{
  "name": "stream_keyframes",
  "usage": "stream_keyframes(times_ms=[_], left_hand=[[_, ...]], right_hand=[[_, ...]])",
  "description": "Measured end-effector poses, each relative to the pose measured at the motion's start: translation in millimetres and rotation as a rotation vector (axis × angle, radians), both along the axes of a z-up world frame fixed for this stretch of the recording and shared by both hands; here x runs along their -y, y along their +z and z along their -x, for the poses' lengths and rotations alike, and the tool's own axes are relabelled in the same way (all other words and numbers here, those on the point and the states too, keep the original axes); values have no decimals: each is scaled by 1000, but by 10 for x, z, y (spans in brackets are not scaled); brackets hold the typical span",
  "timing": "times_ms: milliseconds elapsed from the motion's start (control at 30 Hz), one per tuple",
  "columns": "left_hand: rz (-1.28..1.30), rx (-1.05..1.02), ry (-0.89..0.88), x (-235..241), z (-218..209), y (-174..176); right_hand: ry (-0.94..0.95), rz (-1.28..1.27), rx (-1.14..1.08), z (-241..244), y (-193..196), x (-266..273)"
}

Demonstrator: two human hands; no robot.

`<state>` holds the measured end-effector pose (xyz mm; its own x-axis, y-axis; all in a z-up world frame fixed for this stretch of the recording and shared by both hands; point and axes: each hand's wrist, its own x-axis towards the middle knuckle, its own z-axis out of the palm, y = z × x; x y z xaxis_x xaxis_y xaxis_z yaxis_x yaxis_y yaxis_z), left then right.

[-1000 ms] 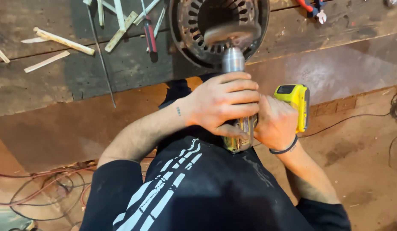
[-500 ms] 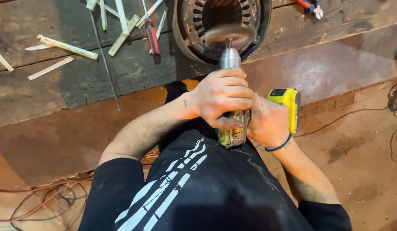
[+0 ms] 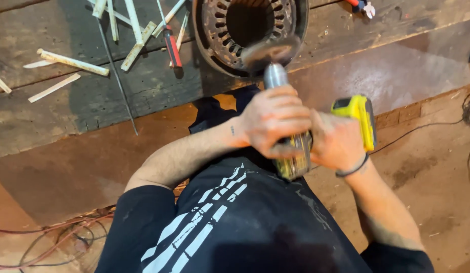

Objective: The person is cleaning the inside of an electric motor stator and its metal housing using a power drill equipped with a wire brush attachment.

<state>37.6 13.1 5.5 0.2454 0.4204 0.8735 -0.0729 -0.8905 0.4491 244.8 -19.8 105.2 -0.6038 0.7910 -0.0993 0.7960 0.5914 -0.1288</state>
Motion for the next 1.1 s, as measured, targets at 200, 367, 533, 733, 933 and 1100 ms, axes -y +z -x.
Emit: stream_keyframes(times_ms=[200, 367, 533, 733, 933, 1100], left_hand=[[-24, -73, 116, -102, -166, 37], [38, -56, 159, -276, -278, 41], [61, -58, 222, -346, -483, 187], [112, -73, 362, -582, -689, 276], [146, -86, 549, -670, -876, 300], [149, -52, 672, -758, -969, 315]], right_hand=[[54, -46, 71, -81, 99, -308], [122, 35, 110, -229, 124, -539], [212, 13, 65, -519, 145, -885], [328, 69, 93, -706, 145, -1388], [524, 62, 30, -788, 149, -1811], [596, 69, 38, -677, 231, -2109]])
